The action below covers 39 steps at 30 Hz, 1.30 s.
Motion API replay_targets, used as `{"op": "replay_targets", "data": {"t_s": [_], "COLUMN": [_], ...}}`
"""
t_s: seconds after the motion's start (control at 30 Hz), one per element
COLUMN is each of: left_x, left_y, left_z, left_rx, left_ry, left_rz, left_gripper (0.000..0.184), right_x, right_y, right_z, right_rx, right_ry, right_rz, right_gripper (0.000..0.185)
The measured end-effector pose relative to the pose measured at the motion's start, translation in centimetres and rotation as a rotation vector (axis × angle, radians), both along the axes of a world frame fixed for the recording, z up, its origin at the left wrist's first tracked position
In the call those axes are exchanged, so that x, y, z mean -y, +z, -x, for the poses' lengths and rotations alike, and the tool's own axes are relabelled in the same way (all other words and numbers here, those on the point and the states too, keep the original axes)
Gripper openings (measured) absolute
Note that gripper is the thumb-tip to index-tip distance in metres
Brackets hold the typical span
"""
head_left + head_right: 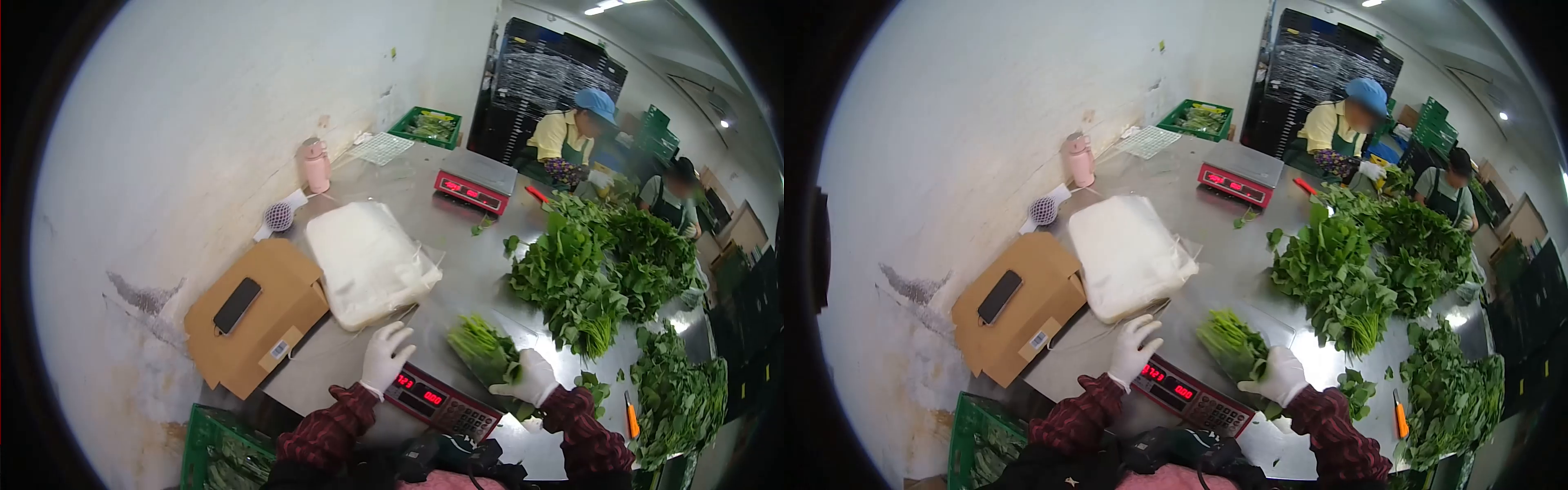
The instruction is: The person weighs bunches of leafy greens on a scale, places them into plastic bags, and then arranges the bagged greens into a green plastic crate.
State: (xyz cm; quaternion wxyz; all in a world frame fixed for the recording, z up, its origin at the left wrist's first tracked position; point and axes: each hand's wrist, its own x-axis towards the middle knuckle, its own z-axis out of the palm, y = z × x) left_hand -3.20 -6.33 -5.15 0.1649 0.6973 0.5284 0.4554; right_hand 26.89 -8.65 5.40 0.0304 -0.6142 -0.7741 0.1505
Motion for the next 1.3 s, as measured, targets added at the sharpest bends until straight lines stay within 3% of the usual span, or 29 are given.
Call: {"op": "replay_targets", "data": {"t_s": [0.07,0.2,0.23,0.27,0.37,0.4,0.53,0.6,0.67,0.73,0.8,0.9,1.0,1.03,1.07,1.13,1.2,1.27,1.3], "left_x": [-0.5,-0.1,0.0,0.0,0.3,0.3,-0.1,-1.4,-4.6,-9.1,-13.6,-17.4,-19.5,-19.5,-19.0,-17.9,-17.6,-16.5,-16.4], "left_y": [-3.6,-3.5,-3.3,-3.0,-2.4,-2.2,-0.9,-0.8,-1.6,-1.6,-3.0,-7.4,-8.0,-8.2,-5.8,0.4,-3.2,-3.4,-2.6], "left_z": [0.4,-0.6,-0.6,-0.5,-0.6,-0.5,0.8,2.5,4.4,5.0,5.5,5.8,6.6,7.0,7.4,8.8,9.8,10.8,10.9], "left_rx": [0.07,0.219,0.208,0.192,0.154,0.148,0.094,0.067,0.108,0.071,-0.137,-0.338,-0.184,0.147,0.147,0.114,0.182,-0.629,-0.32], "left_ry": [0.023,-0.033,-0.044,-0.055,-0.087,-0.127,-0.288,-0.323,-0.366,-0.025,0.19,0.143,0.103,0.112,0.105,0.213,0.176,-0.139,0.04], "left_rz": [0.128,0.307,0.325,0.338,0.373,0.4,0.508,0.516,0.386,0.5,0.134,0.197,0.364,0.365,0.358,0.063,0.1,0.249,0.151], "left_gripper": [0.049,0.055,0.055,0.055,0.056,0.056,0.057,0.052,0.04,0.028,0.022,0.023,0.021,0.021,0.021,0.022,0.023,0.022,0.021], "right_x": [0.3,1.1,0.9,0.8,0.2,-0.2,-1.0,-1.2,-1.3,-0.7,0.2,1.0,2.0,2.5,3.0,3.6,4.0,3.3,3.0], "right_y": [0.5,0.0,0.2,0.0,0.1,0.0,1.1,1.6,2.2,1.7,1.5,4.1,5.8,6.7,7.9,9.4,8.6,8.3,6.8], "right_z": [-0.6,-2.2,-2.2,-2.2,-1.9,-1.9,-1.6,-1.5,-1.3,-1.6,-1.7,0.7,1.3,1.3,1.7,2.5,2.5,3.8,3.8], "right_rx": [-0.004,-0.05,-0.038,-0.037,-0.022,-0.022,-0.139,-0.348,-0.31,-0.409,-0.496,-0.614,-0.775,-0.791,-0.792,-0.629,-0.714,-0.706,-0.747], "right_ry": [-0.06,-0.097,-0.092,-0.081,-0.068,-0.061,-0.08,-0.093,-0.091,-0.002,-0.037,0.022,-0.048,-0.119,-0.122,-0.202,-0.259,0.127,0.1], "right_rz": [0.016,0.036,0.106,0.107,0.123,0.119,0.173,0.22,0.219,0.115,0.171,0.163,0.346,0.422,0.411,0.384,0.486,0.266,0.349], "right_gripper": [0.071,0.074,0.088,0.088,0.124,0.124,0.115,0.119,0.118,0.119,0.118,0.108,0.091,0.095,0.095,0.074,0.071,0.064,0.06]}}
